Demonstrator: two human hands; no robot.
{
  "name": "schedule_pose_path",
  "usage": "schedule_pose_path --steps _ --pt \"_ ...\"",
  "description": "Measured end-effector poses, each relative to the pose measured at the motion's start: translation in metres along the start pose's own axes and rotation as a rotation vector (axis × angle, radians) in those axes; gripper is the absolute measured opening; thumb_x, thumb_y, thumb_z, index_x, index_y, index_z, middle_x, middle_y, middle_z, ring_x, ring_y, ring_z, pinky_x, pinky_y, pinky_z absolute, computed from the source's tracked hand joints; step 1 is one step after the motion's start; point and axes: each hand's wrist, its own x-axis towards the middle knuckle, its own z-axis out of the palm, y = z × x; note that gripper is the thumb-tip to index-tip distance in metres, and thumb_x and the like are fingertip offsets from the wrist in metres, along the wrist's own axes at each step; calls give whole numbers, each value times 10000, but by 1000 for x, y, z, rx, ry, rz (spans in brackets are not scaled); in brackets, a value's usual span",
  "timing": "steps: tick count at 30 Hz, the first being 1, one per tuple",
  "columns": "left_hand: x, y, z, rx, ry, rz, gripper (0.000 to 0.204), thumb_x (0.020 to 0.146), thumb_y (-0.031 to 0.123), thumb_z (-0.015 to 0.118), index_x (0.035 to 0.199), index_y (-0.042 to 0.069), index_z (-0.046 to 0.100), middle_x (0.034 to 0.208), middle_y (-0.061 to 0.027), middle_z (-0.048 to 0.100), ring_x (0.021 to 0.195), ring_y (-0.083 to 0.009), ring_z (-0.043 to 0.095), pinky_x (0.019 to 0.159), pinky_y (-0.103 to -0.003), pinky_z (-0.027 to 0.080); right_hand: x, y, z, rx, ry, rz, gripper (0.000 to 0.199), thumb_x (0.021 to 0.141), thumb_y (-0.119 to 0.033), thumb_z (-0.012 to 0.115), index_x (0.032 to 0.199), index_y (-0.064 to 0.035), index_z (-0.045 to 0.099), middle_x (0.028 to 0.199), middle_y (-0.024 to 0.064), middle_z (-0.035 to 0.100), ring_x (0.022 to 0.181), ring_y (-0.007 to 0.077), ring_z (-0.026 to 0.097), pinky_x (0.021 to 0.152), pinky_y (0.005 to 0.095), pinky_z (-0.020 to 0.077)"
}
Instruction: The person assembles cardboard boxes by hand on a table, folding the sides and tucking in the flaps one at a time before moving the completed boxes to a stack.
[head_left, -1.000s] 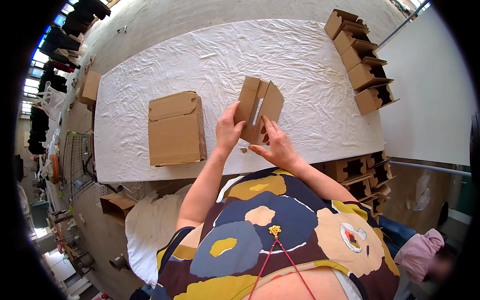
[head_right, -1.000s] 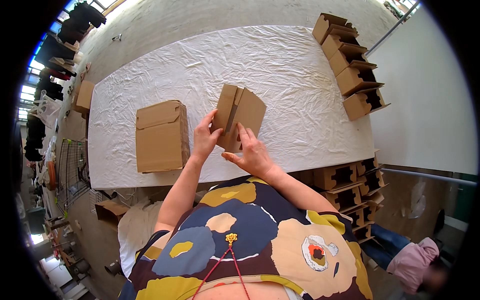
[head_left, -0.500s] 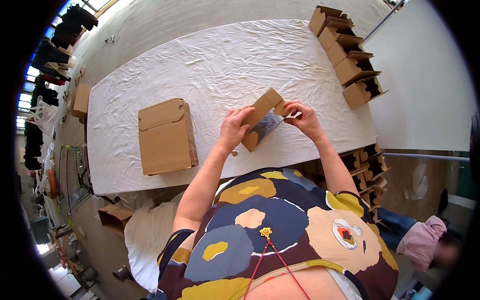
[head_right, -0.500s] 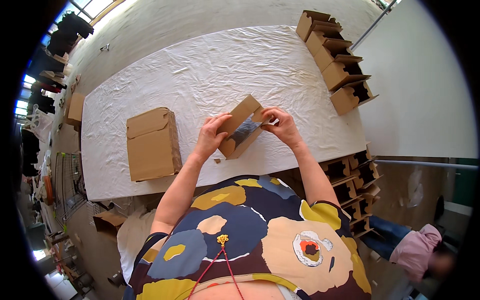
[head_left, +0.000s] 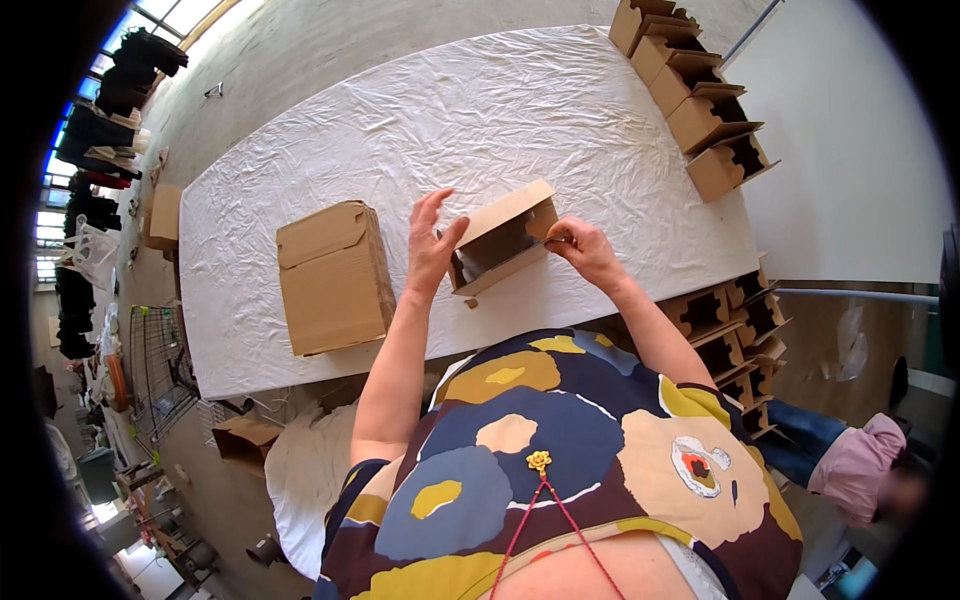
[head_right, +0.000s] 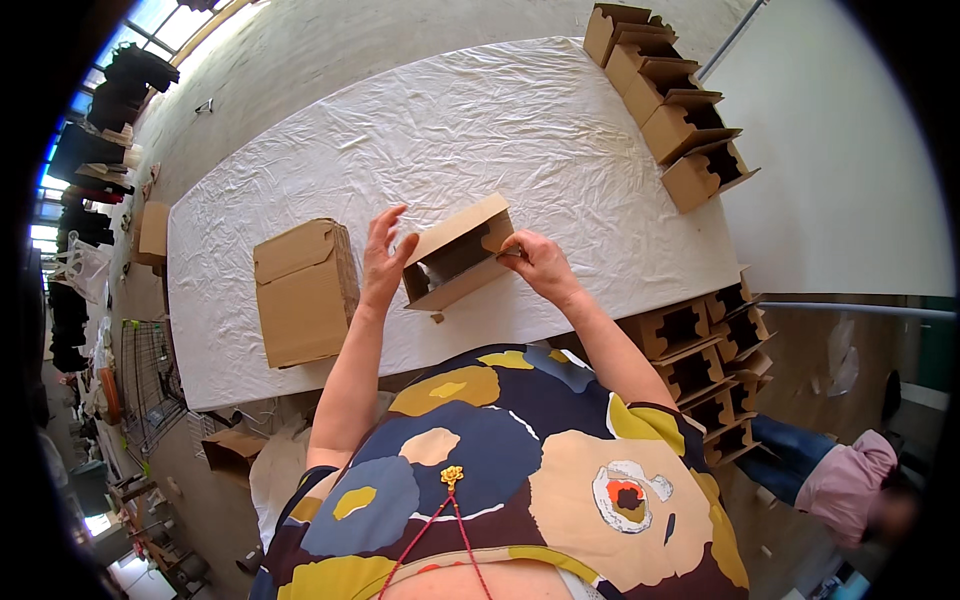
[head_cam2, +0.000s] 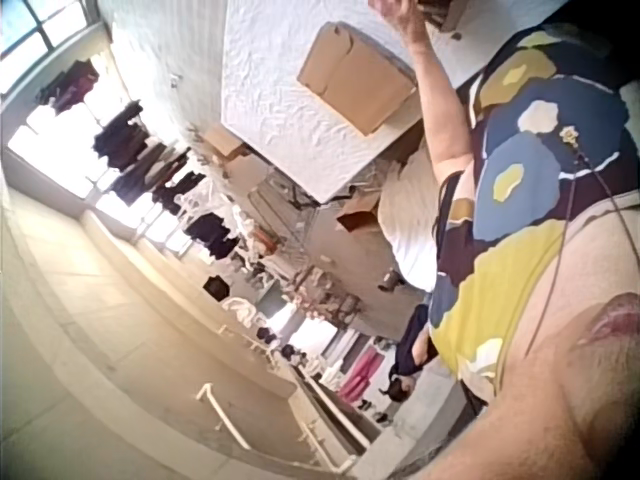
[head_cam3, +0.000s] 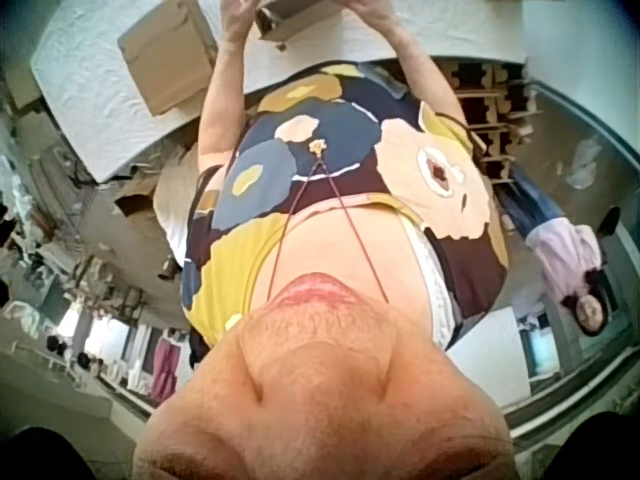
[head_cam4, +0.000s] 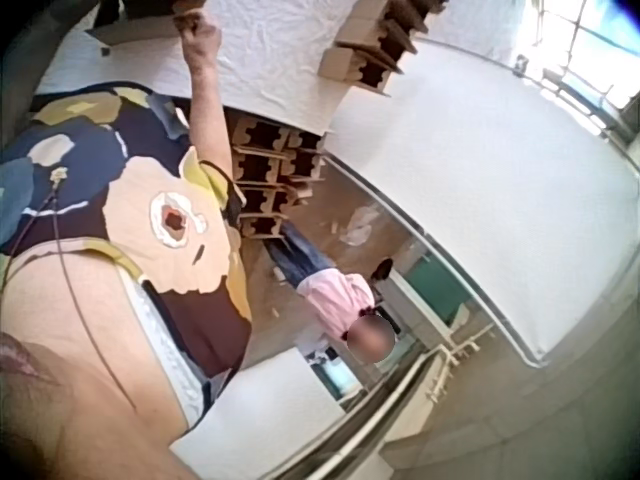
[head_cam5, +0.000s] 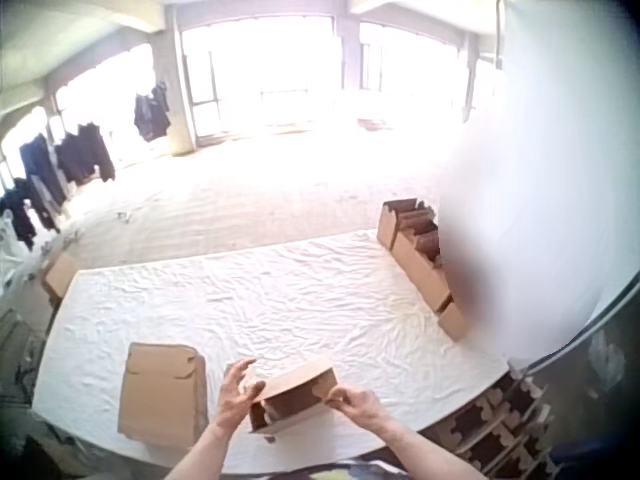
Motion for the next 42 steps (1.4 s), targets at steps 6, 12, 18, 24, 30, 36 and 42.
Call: schedule_pose_path --steps 6,12,18,24,30,36,42 --pt "-33 -5 -20 57 113 -54 313 946 174 657 1253 114 632 1330 -58 563 1195 -231 488 967 -343 442 1 -1 -1 -33 1 -41 190 827 -96 767 960 -30 647 827 82 608 688 185 564 654 328 482" --pt "-39 10 -18 416 -102 276 358 985 368 573 1196 101 685 1199 -70 656 1148 -280 502 1027 -403 377 -1 -11 2 96 28 54 358 766 -40 805 1072 -45 618 847 31 627 672 127 566 644 276 493" --pt "-11 38 -18 827 -363 171 288 940 394 604 1024 159 749 1006 17 662 1088 -241 541 969 -387 411 3 -6 4 37 45 37 533 736 -41 826 1224 -92 618 864 5 621 699 102 579 661 262 500" --pt "-6 25 -25 710 -400 103 307 934 362 624 1156 162 695 1008 6 683 1041 -253 545 932 -379 453 15 -19 -5 -294 -100 24 582 756 -231 833 1294 -133 632 1027 73 633 952 270 634 846 387 513" --pt "-10 16 -33 541 -396 103 394 887 276 699 1244 126 629 1019 -5 702 999 -261 547 920 -377 463 21 -27 -13 -362 -216 63 564 792 -306 807 1297 -127 630 1107 107 602 1063 306 611 908 404 500" --pt "-8 15 -16 749 -289 188 334 804 339 751 1052 133 663 942 1 662 975 -244 552 885 -377 454 38 -25 -30 -264 -409 90 410 830 -347 789 1189 -162 719 1040 107 611 987 273 616 876 374 491" --pt "-18 -7 -6 875 -57 418 331 756 389 767 973 154 680 985 24 632 971 -226 550 866 -370 446 28 -21 -18 -185 -316 149 241 854 -336 769 1029 -172 787 956 82 616 904 248 611 818 368 489"
